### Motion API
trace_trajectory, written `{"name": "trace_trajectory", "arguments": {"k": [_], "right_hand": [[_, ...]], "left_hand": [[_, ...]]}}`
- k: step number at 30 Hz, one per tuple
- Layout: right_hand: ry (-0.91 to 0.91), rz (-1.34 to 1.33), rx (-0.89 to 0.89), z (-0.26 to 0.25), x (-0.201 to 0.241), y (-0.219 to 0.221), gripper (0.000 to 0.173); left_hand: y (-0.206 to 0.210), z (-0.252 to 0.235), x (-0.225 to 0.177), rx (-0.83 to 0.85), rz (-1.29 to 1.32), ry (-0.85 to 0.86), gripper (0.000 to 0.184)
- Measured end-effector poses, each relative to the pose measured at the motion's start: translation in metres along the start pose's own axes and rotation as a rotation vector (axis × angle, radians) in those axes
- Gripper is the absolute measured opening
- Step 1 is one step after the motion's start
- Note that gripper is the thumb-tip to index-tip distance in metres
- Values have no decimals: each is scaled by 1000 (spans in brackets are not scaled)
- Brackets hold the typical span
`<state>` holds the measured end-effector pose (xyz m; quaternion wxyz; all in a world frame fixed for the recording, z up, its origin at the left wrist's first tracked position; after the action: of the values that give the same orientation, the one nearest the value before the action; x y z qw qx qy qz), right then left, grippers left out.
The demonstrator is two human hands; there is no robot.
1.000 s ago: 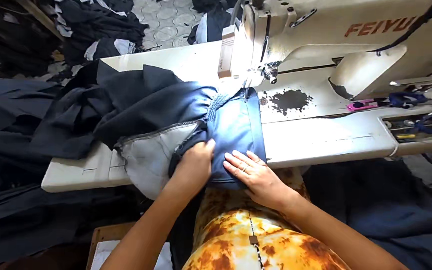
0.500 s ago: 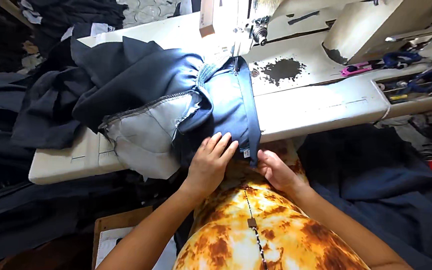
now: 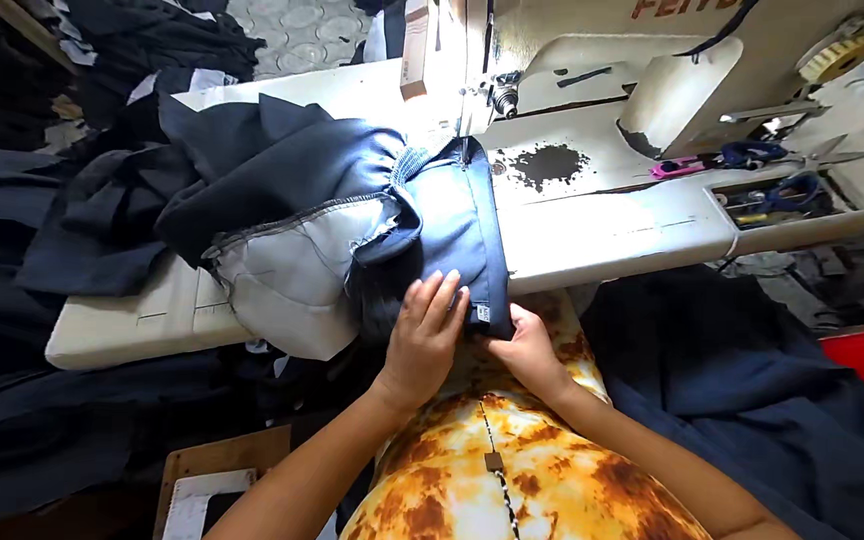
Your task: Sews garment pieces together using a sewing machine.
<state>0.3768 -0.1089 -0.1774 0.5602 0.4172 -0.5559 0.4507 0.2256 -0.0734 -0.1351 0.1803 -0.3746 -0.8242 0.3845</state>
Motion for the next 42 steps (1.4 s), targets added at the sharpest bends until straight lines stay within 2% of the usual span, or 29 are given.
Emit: {"name": "trace_trajectory", "arguments": {"k": [2,6,10,14,19,24,27,30,32,34,36,39,40,42], "right_hand": [[-53,8,-38,4,4,-3,23],[-193,-10,-68,13,10,-12,29],[-317,-80,-111,17,30,-15,24],[-587,-5,-155,13,56,-20,21],[-836,93,-308,-18,87,-51,19],[-902,-139,-47,-59,106,-42,24],[-804,-230,-51,-86,111,-34,23],[-480,-218,-140,-117,103,-23,17],[-229,-221,-216,-129,89,-17,27],[-83,-222,-187,-130,75,-19,31],[-52,-292,-107,-128,64,-26,24],[-124,-289,19,-123,59,-33,16],[-138,-245,11,-122,59,-35,20],[-123,-219,-25,-123,59,-40,42]], "left_hand": [[2,6,-6,-68,38,-28,29],[16,18,-3,-90,-95,-137,34],[12,13,12,-142,-146,-195,32],[0,-4,20,-264,-125,-167,27],[-4,-2,42,-233,-191,-130,23],[-26,-11,70,-316,-189,-44,25],[-49,-39,87,-405,-124,140,24],[-57,-78,105,-271,10,223,37],[-38,-100,129,-13,101,164,31],[-9,-108,149,243,152,95,29],[10,-107,156,378,136,85,33],[7,-105,143,478,128,39,35],[2,-107,137,515,143,9,32],[-9,-114,124,601,219,-74,22]]}}
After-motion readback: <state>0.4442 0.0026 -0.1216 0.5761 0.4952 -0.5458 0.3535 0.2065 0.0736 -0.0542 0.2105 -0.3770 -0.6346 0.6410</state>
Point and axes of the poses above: each hand's wrist, its own z-axis away from the middle knuckle, its own y-axis out of the palm, x = y × z, the point moved 5 cm from there along -z, towards the middle knuckle, and after that the axes turned 11 degrees about -z, right-handed, at the moved point
